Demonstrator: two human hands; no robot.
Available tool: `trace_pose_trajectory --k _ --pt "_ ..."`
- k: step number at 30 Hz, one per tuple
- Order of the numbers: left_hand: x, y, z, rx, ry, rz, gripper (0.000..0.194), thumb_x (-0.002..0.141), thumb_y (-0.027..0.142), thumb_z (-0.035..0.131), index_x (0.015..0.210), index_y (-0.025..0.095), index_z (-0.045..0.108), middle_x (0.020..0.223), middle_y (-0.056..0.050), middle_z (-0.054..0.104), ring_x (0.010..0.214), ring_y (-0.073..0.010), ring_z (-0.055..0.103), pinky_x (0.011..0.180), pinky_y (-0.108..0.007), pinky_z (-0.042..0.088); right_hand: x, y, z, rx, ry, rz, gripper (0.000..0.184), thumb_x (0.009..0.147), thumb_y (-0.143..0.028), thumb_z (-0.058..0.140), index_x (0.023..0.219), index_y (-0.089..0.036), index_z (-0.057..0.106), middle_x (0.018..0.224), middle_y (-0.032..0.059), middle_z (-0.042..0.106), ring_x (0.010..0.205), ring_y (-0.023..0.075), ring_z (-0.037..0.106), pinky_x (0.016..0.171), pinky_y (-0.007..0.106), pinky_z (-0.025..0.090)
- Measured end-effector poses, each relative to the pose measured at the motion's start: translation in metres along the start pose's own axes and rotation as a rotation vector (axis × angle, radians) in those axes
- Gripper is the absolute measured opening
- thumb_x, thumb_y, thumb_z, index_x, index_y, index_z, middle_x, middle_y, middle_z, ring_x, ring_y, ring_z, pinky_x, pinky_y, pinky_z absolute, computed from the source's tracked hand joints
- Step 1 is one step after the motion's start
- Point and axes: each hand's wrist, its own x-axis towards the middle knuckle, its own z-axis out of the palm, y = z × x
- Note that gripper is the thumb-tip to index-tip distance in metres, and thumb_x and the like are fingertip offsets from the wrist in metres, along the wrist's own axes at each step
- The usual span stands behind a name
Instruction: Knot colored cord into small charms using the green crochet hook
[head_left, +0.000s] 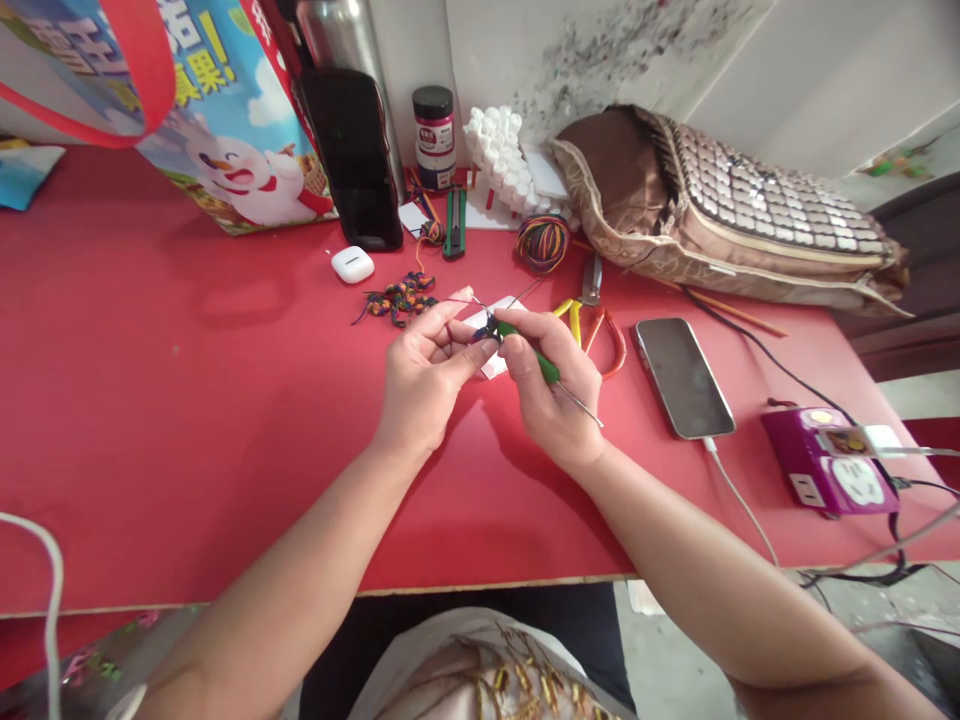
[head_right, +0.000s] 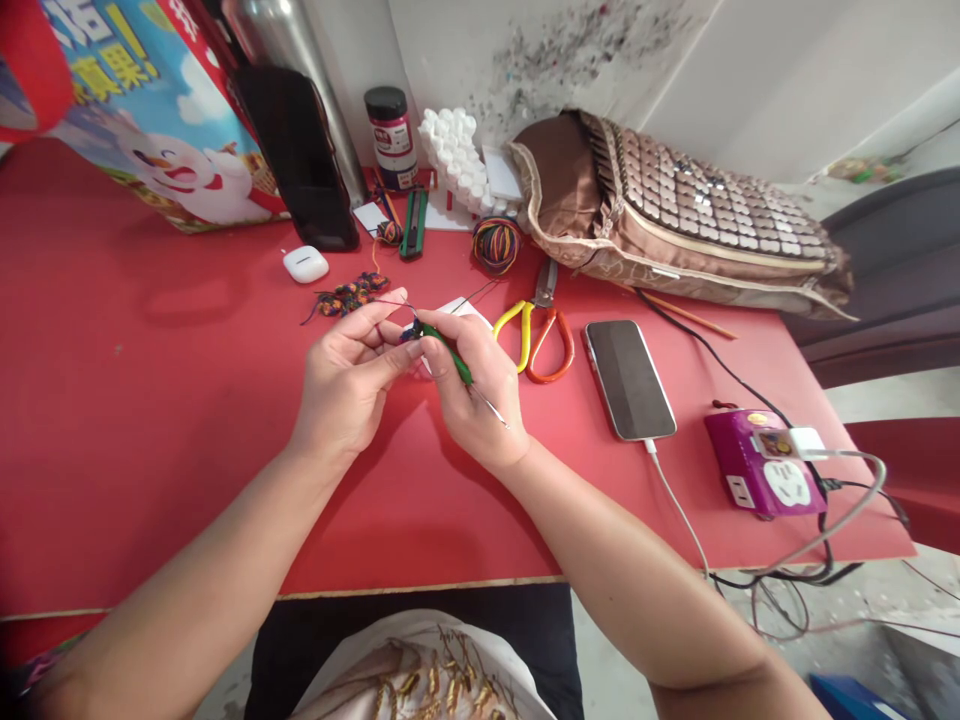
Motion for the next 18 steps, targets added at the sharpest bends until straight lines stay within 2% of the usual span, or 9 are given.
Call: trace_pose_trajectory --k 3,7,9,11,14,18 --pt "0.001 0.002 -0.001 -0.026 -0.018 -0.01 0.058 0.066 0.014 0.099 0.12 0.018 0.077 0.075 0.006 0.072 0.068 -0.0125 0.071 0.07 -0.027 0.061 0.001 0.003 0.004 0.211 0.056 0.116 0.031 0.106 -0.051 0.068 0.12 -0.025 0.079 0.093 0.0049 0.075 0.082 0.019 0.068 0.081 0.039 0.06" --pt "0.003 0.002 -0.003 -0.047 -0.043 -0.003 0.053 0.065 0.011 0.096 0.116 0.019 0.082 0.076 0.004 0.074 0.068 -0.0119 0.07 0.067 -0.026 0.059 0.012 0.002 0.006 0.706 0.033 0.497 0.031 0.1 -0.054 0.077 0.105 -0.024 0.082 0.071 -0.0032 0.062 0.057 0.0103 0.046 0.058 0.027 0.052" --pt "0.002 0.002 -0.003 -0.047 -0.068 0.003 0.051 0.065 0.01 0.096 0.114 0.021 0.085 0.077 0.004 0.074 0.067 -0.0108 0.068 0.066 -0.025 0.057 0.02 0.002 0.003 0.915 -0.02 0.709 0.037 0.106 -0.053 0.069 0.092 -0.021 0.081 0.061 -0.0063 0.053 0.047 0.0066 0.03 0.048 0.021 0.044" --pt "0.001 0.002 -0.003 -0.04 -0.098 0.007 0.049 0.065 0.01 0.096 0.111 0.022 0.088 0.078 0.003 0.075 0.07 -0.0109 0.068 0.07 -0.024 0.057 0.026 0.002 -0.001 1.062 -0.061 0.851 0.051 0.114 -0.049 0.055 0.079 -0.018 0.077 0.053 -0.0087 0.042 0.042 0.0047 0.017 0.04 0.016 0.033" --pt "0.0 0.004 -0.003 -0.018 -0.138 0.038 0.045 0.063 0.01 0.096 0.106 0.024 0.091 0.077 0.002 0.074 0.076 -0.0119 0.069 0.077 -0.025 0.059 0.032 0.004 -0.009 1.149 -0.084 0.95 0.066 0.118 -0.049 0.044 0.068 -0.016 0.072 0.046 -0.0105 0.033 0.038 0.003 0.008 0.035 0.013 0.023" --pt "-0.001 0.008 -0.005 0.015 -0.137 0.099 0.046 0.064 0.008 0.094 0.106 0.026 0.092 0.074 0.004 0.07 0.075 -0.0106 0.067 0.079 -0.024 0.059 0.035 0.004 -0.015 1.105 -0.06 0.948 0.074 0.117 -0.055 0.046 0.061 -0.014 0.07 0.043 -0.0102 0.032 0.036 0.0011 0.007 0.033 0.012 0.02"
